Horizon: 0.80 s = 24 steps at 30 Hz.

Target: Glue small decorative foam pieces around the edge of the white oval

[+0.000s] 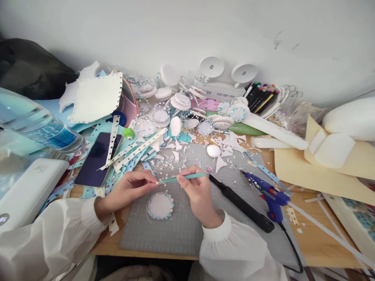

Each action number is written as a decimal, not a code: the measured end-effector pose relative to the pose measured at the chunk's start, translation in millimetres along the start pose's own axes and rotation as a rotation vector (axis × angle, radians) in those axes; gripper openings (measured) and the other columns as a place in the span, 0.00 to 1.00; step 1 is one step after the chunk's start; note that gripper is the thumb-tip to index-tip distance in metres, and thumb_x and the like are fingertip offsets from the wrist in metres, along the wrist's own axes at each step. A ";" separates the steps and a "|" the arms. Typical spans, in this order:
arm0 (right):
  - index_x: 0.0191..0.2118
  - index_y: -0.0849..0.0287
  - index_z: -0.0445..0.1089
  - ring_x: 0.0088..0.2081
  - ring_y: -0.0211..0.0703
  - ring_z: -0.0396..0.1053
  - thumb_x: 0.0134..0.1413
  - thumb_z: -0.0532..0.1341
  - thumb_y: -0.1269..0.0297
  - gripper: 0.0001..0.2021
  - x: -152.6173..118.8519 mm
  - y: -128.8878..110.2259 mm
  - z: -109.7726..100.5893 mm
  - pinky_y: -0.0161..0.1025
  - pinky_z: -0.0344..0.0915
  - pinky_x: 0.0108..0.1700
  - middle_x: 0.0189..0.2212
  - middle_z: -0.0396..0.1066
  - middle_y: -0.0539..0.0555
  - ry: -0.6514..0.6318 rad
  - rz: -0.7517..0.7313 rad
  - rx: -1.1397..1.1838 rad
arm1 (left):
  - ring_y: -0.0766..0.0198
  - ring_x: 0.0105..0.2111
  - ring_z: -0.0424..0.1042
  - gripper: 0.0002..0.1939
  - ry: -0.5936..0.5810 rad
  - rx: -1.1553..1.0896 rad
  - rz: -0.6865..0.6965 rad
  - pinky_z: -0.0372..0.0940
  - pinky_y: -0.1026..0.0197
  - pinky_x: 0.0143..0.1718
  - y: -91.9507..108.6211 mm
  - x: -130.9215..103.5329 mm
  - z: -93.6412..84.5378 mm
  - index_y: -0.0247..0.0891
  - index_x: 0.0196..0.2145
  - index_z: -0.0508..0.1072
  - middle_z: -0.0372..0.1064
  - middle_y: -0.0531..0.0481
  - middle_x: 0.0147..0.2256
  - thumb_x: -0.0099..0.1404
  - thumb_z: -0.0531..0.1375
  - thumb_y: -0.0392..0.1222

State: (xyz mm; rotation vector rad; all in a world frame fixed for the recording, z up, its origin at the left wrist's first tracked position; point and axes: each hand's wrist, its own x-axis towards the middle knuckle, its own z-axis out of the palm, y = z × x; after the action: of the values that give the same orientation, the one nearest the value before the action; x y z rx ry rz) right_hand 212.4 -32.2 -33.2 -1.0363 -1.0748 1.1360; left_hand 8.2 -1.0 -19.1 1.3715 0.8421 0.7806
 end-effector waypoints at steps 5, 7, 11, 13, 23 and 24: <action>0.32 0.54 0.67 0.28 0.35 0.60 0.54 0.65 0.63 0.06 -2.2 1.4 -1.6 0.37 0.57 0.31 0.25 0.62 0.46 -0.032 0.038 0.000 | 0.68 0.25 0.60 0.11 -0.006 0.014 0.002 0.55 0.65 0.25 -0.4 0.0 -0.8 0.33 0.31 0.78 0.66 0.50 0.25 0.61 0.64 0.46; 0.31 0.55 0.67 0.28 0.36 0.60 0.54 0.65 0.61 0.07 -2.6 1.3 -1.4 0.37 0.57 0.31 0.26 0.62 0.46 -0.037 0.044 -0.020 | 0.68 0.25 0.61 0.12 -0.007 0.027 -0.008 0.56 0.65 0.25 -1.2 -0.1 -1.0 0.33 0.31 0.78 0.67 0.50 0.25 0.61 0.63 0.46; 0.31 0.55 0.66 0.27 0.35 0.60 0.54 0.65 0.61 0.07 -1.2 2.0 -2.0 0.36 0.58 0.31 0.25 0.63 0.46 -0.022 0.043 -0.040 | 0.67 0.25 0.63 0.12 -0.007 0.062 -0.004 0.57 0.65 0.25 -2.3 -0.3 -1.3 0.32 0.31 0.78 0.70 0.48 0.26 0.61 0.64 0.46; 0.31 0.55 0.66 0.27 0.35 0.61 0.53 0.65 0.61 0.08 0.7 1.7 -3.4 0.37 0.59 0.31 0.25 0.63 0.46 0.017 0.025 -0.044 | 0.66 0.26 0.65 0.13 0.003 0.064 -0.002 0.59 0.65 0.26 -1.5 -0.2 -1.4 0.33 0.31 0.79 0.71 0.47 0.27 0.60 0.64 0.47; 0.34 0.50 0.70 0.28 0.41 0.69 0.49 0.65 0.76 0.11 -13.4 -40.3 11.0 0.50 0.64 0.41 0.28 0.74 0.49 0.013 -0.753 -0.709 | 0.65 0.26 0.65 0.20 0.009 0.014 0.040 0.61 0.62 0.31 10.7 -5.3 -5.0 0.34 0.29 0.80 0.71 0.48 0.25 0.62 0.61 0.55; 0.36 0.49 0.70 0.27 0.40 0.69 0.49 0.65 0.76 0.12 -16.6 -43.4 15.8 0.50 0.64 0.41 0.29 0.76 0.48 -0.052 -0.850 -0.818 | 0.65 0.25 0.63 0.21 -0.001 0.016 0.055 0.59 0.62 0.30 10.5 -6.5 -5.7 0.34 0.29 0.79 0.69 0.49 0.23 0.63 0.60 0.56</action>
State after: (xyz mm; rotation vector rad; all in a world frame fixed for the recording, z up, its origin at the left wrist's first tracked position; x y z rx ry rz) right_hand 202.5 -52.9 10.1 -0.9681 -1.8471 0.0030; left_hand 0.1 -3.2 -8.4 1.4144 0.8138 0.8171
